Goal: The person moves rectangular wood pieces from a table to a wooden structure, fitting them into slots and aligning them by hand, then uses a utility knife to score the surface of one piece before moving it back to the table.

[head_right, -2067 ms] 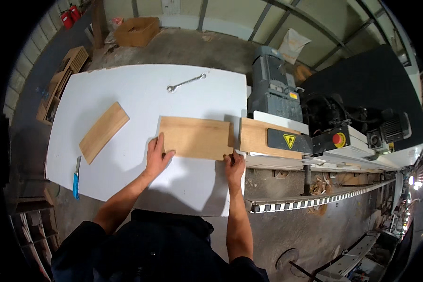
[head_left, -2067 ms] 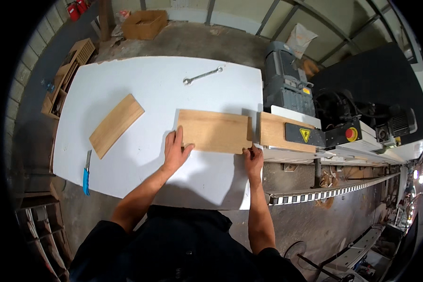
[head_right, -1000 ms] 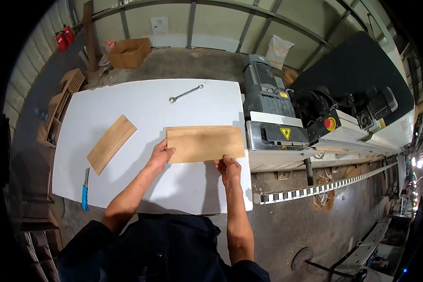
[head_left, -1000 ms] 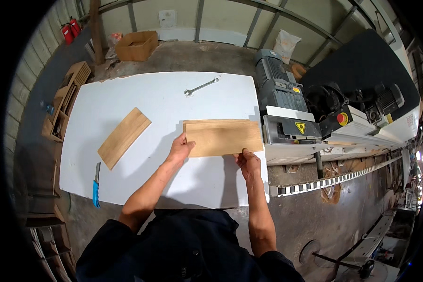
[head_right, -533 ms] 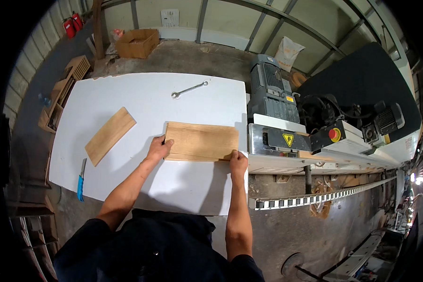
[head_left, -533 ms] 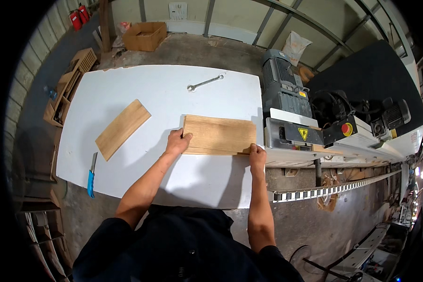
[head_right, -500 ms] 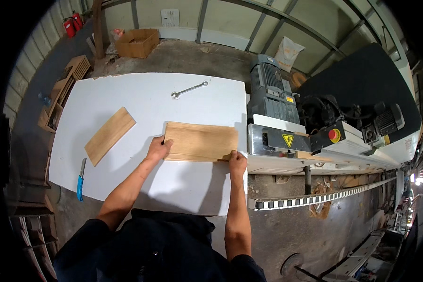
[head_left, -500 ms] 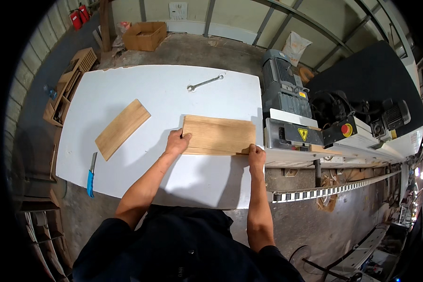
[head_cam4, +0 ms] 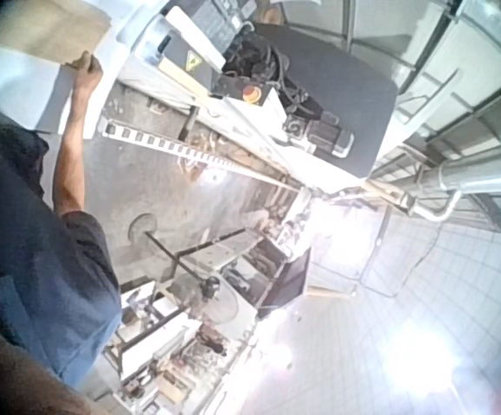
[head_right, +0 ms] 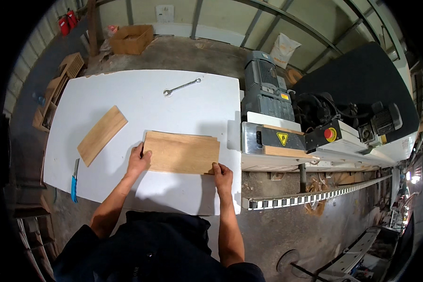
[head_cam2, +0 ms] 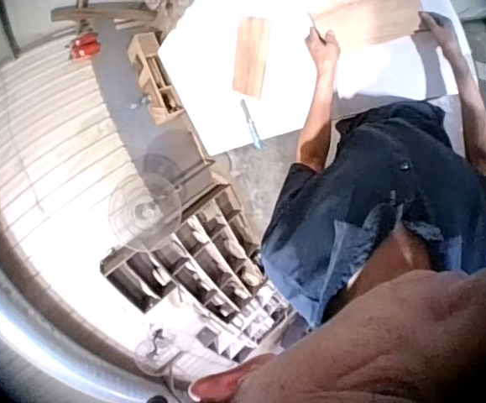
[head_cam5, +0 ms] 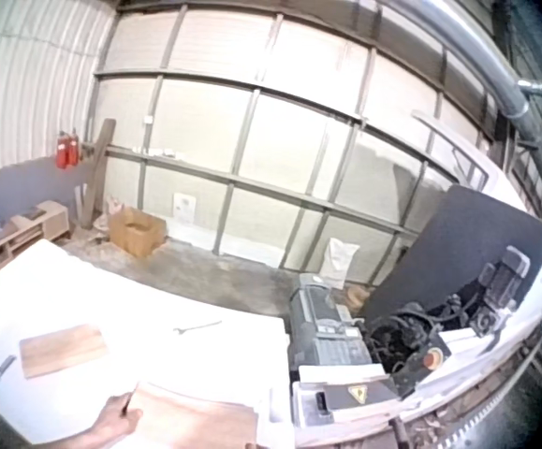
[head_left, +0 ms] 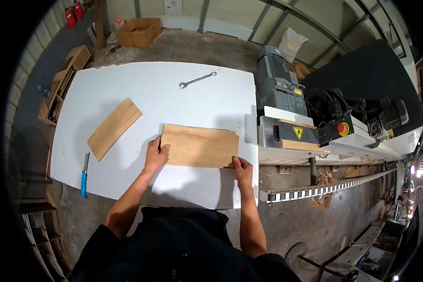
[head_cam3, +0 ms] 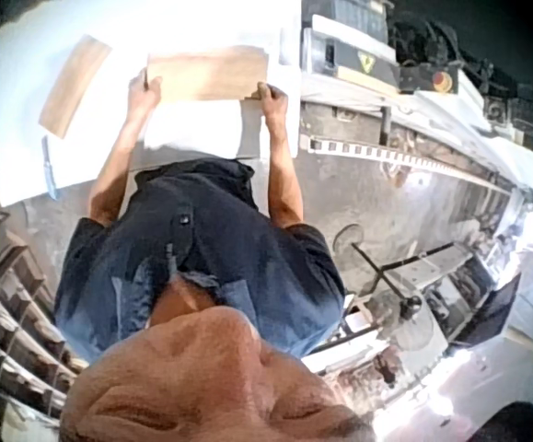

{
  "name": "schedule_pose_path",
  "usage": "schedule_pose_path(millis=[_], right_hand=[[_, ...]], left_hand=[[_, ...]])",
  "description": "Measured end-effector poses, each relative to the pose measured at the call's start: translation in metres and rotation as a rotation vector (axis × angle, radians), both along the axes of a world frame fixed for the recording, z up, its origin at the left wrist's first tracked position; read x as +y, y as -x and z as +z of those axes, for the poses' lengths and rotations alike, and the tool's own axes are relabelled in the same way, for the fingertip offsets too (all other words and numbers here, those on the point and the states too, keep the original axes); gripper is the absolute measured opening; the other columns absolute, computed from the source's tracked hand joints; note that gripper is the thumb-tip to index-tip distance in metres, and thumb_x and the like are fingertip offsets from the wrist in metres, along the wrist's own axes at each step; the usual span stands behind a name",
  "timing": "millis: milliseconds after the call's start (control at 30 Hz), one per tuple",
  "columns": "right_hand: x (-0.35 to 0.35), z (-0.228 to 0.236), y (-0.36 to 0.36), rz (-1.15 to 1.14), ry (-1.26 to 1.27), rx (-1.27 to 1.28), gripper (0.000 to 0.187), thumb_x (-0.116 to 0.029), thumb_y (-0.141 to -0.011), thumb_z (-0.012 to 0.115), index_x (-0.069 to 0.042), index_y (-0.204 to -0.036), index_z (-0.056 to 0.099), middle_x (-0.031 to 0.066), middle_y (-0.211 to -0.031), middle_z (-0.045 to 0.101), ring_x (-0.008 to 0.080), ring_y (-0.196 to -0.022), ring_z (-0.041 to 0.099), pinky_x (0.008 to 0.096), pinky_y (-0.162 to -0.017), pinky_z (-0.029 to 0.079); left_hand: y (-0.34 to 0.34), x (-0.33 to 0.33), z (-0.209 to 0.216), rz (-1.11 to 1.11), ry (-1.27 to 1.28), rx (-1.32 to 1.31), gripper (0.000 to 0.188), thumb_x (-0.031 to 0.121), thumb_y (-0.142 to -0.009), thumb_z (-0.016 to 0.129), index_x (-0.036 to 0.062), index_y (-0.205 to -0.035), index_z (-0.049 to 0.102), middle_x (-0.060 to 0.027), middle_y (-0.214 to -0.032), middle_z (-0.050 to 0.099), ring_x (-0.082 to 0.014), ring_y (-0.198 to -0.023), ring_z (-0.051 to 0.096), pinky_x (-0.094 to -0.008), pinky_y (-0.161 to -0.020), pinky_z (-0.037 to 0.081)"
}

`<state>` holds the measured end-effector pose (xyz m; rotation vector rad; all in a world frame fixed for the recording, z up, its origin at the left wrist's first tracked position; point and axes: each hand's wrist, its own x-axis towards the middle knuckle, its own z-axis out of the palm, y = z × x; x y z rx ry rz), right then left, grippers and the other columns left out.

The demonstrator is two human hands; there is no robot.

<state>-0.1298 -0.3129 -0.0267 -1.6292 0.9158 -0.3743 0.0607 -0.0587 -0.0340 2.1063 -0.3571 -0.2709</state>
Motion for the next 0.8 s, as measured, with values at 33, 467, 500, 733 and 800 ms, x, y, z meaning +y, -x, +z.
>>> schedule_pose_path(millis=[33,467,500,733,800], right_hand=[[0.001,-0.002,0.001,-0.014,-0.02,-0.011,0.035,-0.026,-0.089,0.062,0.007,-0.099,0.065,0.0086,-0.077,0.067,0.0113,-0.07,0.058,0.0256,-0.066,0.047],[-0.002,-0.021,0.004,-0.032,-0.148,-0.094,0.035,-0.025,-0.087,0.067,0.006,-0.103,0.065,0.0043,-0.084,0.065,0.0093,-0.073,0.055,0.023,-0.068,0.045],[-0.004,-0.02,0.003,-0.027,-0.141,-0.095,0.035,-0.025,-0.087,0.067,0.006,-0.103,0.065,0.0043,-0.084,0.065,0.0093,-0.073,0.055,0.023,-0.068,0.045],[-0.047,0.016,-0.039,-0.445,-0.629,-0.373,0.032,-0.039,-0.089,0.06,-0.007,-0.095,0.061,0.0041,-0.082,0.066,0.0112,-0.068,0.058,0.0242,-0.061,0.043],[-0.071,0.013,-0.048,-0.488,-0.756,-0.467,0.033,-0.04,-0.09,0.058,-0.008,-0.094,0.059,0.0033,-0.08,0.066,0.0118,-0.067,0.059,0.0244,-0.06,0.044]], left_hand=[[0.004,0.0,0.001,0.044,-0.107,-0.23,0.045,0.015,-0.081,0.058,-0.0068,-0.12,0.05,-0.0255,-0.118,0.051,-0.037,-0.106,0.05,-0.0411,-0.092,0.041],[0.029,-0.112,0.017,-0.674,-0.501,-0.511,0.072,0.043,-0.09,0.042,-0.0067,-0.14,0.024,-0.0196,-0.15,0.015,-0.0323,-0.141,0.006,-0.0448,-0.114,0.0],[0.035,-0.115,0.016,-0.705,-0.44,-0.522,0.072,0.043,-0.09,0.044,-0.0055,-0.14,0.026,-0.02,-0.15,0.017,-0.0324,-0.141,0.007,-0.0442,-0.115,0.002],[0.046,-0.116,0.023,-0.671,-0.233,-0.454,0.062,0.035,-0.086,0.055,-0.0061,-0.129,0.04,-0.0216,-0.141,0.031,-0.0384,-0.134,0.022,-0.0474,-0.111,0.017],[0.048,-0.117,0.031,-0.67,-0.202,-0.435,0.06,0.034,-0.086,0.056,-0.0062,-0.128,0.041,-0.0222,-0.139,0.033,-0.0377,-0.132,0.025,-0.0463,-0.11,0.02]])
